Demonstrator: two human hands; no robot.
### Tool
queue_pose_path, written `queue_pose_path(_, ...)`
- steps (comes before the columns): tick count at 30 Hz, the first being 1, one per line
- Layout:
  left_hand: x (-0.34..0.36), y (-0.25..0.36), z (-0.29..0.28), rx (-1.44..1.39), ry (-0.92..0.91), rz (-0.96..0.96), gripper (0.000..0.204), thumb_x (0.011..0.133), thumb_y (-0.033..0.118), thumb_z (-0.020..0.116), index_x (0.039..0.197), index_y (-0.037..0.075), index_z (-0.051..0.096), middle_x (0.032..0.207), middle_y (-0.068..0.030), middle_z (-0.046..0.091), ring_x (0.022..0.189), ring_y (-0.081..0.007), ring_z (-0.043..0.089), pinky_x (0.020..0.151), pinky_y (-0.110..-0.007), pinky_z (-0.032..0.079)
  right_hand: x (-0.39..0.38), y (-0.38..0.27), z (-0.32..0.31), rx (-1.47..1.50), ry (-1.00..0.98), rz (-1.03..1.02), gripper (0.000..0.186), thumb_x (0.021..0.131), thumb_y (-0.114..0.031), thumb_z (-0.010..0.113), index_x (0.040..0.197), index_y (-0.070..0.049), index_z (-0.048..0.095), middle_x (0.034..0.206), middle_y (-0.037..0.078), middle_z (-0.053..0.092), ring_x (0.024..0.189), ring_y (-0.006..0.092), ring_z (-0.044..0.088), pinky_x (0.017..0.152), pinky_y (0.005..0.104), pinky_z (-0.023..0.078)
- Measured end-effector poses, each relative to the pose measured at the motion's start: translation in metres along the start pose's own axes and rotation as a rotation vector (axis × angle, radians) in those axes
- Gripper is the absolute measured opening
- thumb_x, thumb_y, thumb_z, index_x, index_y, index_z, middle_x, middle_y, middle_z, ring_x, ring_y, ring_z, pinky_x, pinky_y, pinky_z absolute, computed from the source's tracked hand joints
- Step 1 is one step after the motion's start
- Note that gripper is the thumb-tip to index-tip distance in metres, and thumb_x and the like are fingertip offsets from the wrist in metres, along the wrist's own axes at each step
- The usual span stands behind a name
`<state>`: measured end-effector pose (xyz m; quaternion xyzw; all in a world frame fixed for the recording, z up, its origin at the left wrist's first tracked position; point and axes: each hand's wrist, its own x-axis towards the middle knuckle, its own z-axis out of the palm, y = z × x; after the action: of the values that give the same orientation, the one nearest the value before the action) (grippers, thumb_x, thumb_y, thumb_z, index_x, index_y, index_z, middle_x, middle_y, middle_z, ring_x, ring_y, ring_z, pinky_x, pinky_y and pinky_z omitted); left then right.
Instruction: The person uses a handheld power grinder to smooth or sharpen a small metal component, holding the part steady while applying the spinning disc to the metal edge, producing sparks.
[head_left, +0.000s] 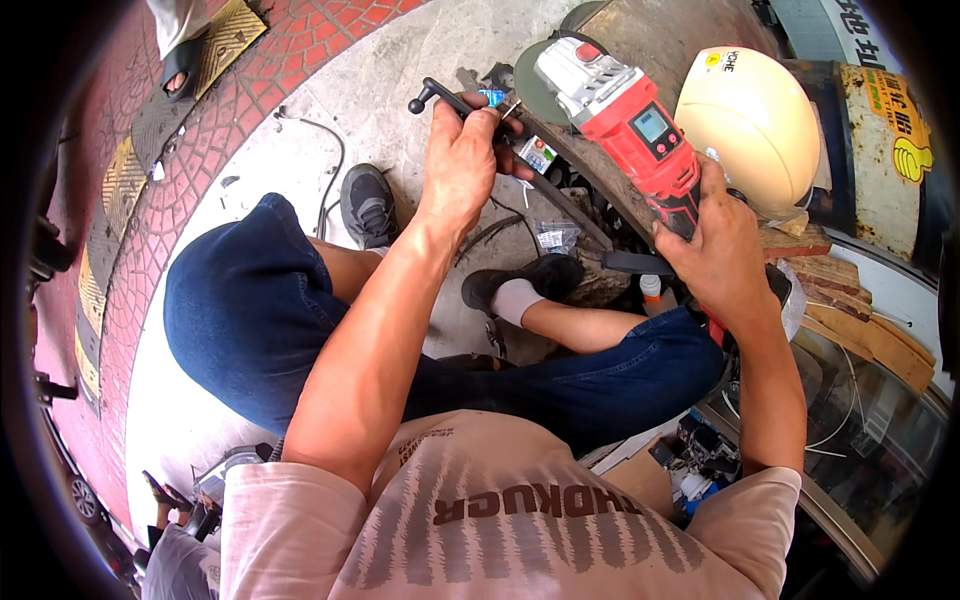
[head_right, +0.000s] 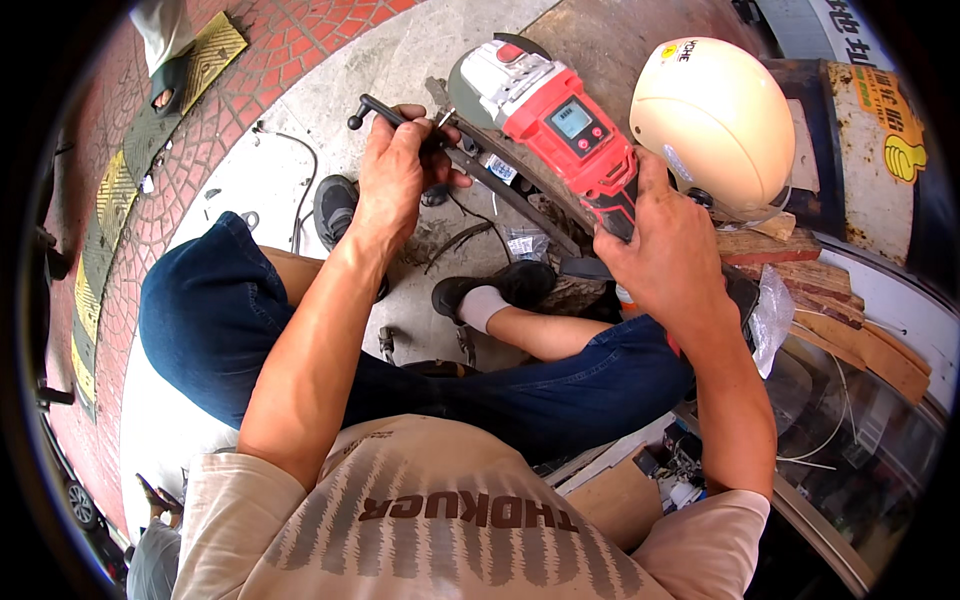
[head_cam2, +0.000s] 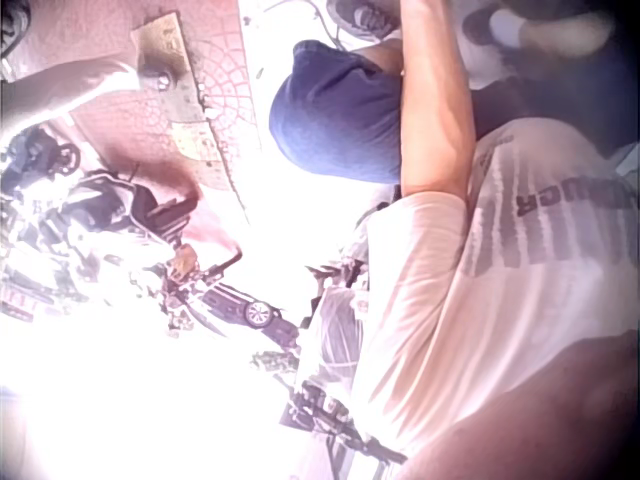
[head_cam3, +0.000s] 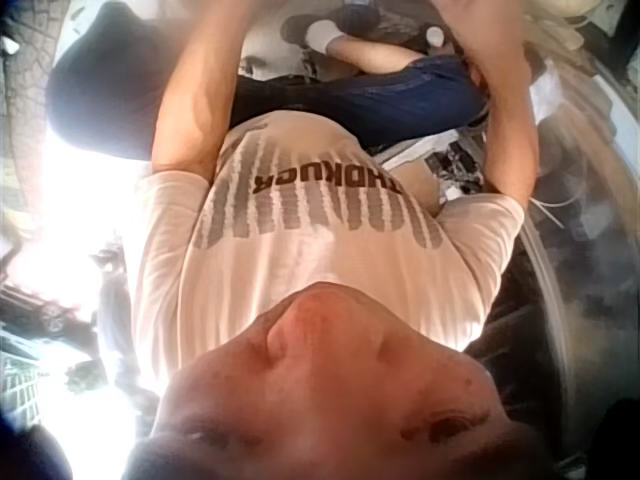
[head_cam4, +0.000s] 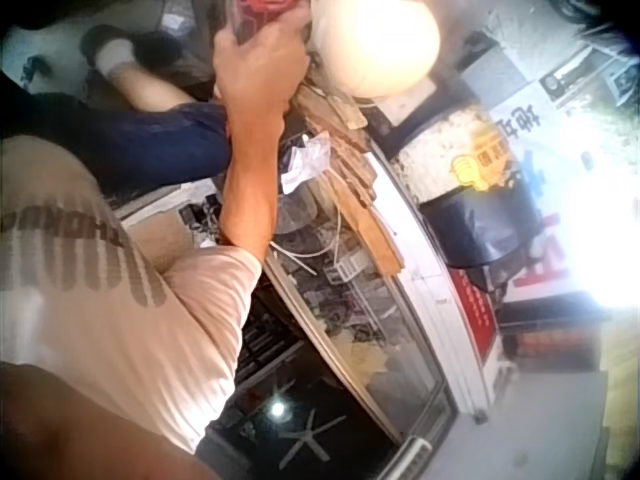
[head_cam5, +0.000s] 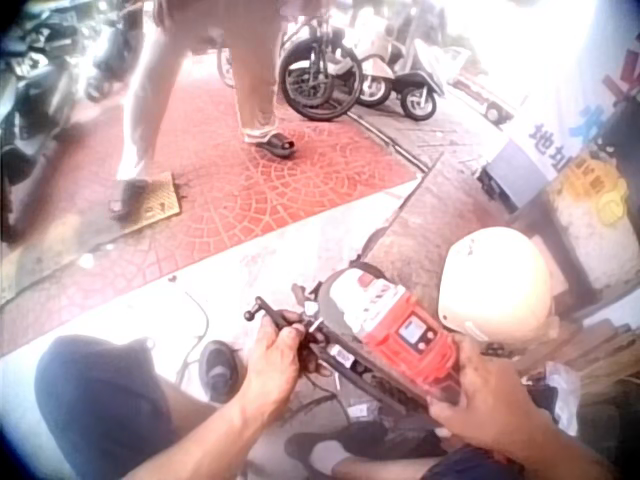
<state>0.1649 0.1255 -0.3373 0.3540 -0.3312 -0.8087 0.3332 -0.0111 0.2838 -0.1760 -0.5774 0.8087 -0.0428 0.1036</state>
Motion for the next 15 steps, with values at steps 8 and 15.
queue_pose_path(8,0.0014,0.0021,0.0003,0.014,0.003,-0.001,0.021,0.107,0.014,0.048,0.123,0.001,0.043,0.102,-0.0185,0.067,0.063,-0.0179,0.058,0.060,-0.039,0.064,0.0019,0.0003,-0.0008,-0.003,-0.023,0.022,0.069,0.080,-0.012,0.072,0.141,0.005,0.046,0.088,0.030,0.070,0.083,0.0497,0.070,0.078,0.0538,0.055)
queue_pose_path(15,-0.0003,0.0006,0.0015,0.007,0.017,0.007,0.021,0.108,0.014,0.047,0.123,0.000,0.042,0.103,-0.0195,0.068,0.062,-0.0189,0.059,0.062,-0.042,0.065,0.0011,-0.0045,0.0003,-0.015,-0.030,0.031,0.067,0.079,-0.012,0.074,0.139,0.005,0.048,0.091,0.030,0.071,0.085,0.0496,0.070,0.078,0.0537,0.056)
